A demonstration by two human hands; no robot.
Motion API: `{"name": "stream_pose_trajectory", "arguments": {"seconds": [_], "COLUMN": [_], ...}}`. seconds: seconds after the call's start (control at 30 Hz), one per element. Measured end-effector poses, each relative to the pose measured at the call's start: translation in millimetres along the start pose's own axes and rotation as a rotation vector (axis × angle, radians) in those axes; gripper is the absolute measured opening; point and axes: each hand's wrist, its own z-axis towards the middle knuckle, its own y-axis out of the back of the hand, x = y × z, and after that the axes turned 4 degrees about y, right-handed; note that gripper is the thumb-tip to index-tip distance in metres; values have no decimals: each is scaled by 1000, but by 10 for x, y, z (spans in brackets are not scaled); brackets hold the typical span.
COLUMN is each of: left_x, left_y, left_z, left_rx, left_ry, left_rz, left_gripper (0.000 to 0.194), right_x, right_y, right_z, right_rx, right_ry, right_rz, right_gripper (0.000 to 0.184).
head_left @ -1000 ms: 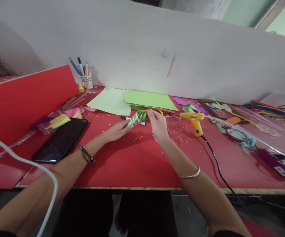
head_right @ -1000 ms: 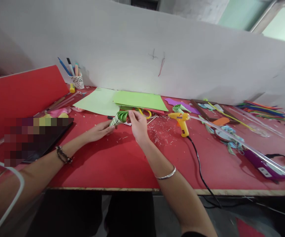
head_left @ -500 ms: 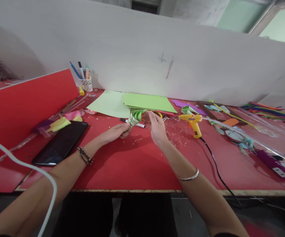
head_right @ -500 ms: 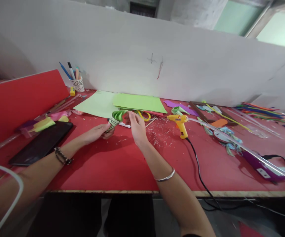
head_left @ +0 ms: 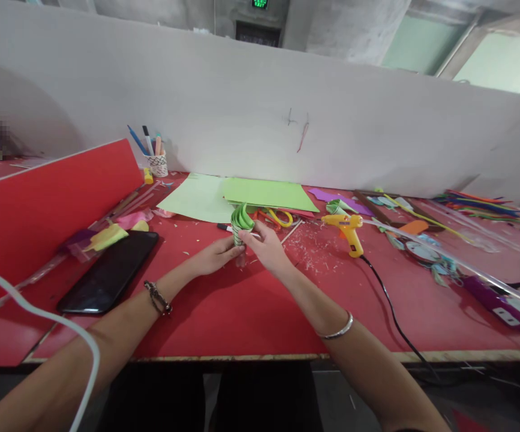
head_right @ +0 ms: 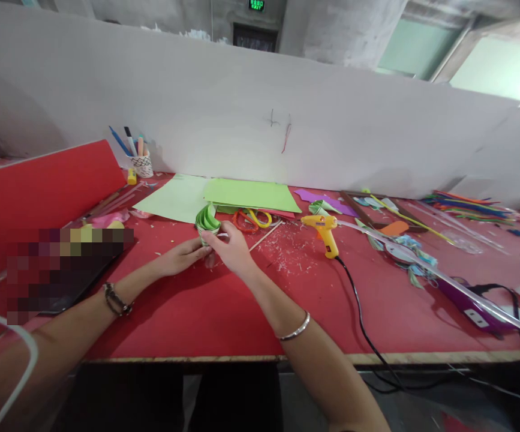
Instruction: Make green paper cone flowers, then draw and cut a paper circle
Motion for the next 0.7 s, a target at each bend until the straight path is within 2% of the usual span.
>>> {"name": "stream_pose_trajectory", "arguments": {"seconds": [0.33,0.53,0.7], "left_x": [-85,-125,-148], "left_y": [22,54,45], "left_z": [-40,-70,-98], "left_rx": [139,139,198], "left_ry": [38,57,158], "left_rz": [-46,-102,-282], "left_gripper": [40,35,22], "right_x": [8,5,-50], "right_y": [8,18,37], "right_z": [-5,-32,-4], "right_rx": [-24,187,105], "right_ry": [-5,-71,16], "right_rz": [6,167,154], "right_gripper": [26,30,28]}}
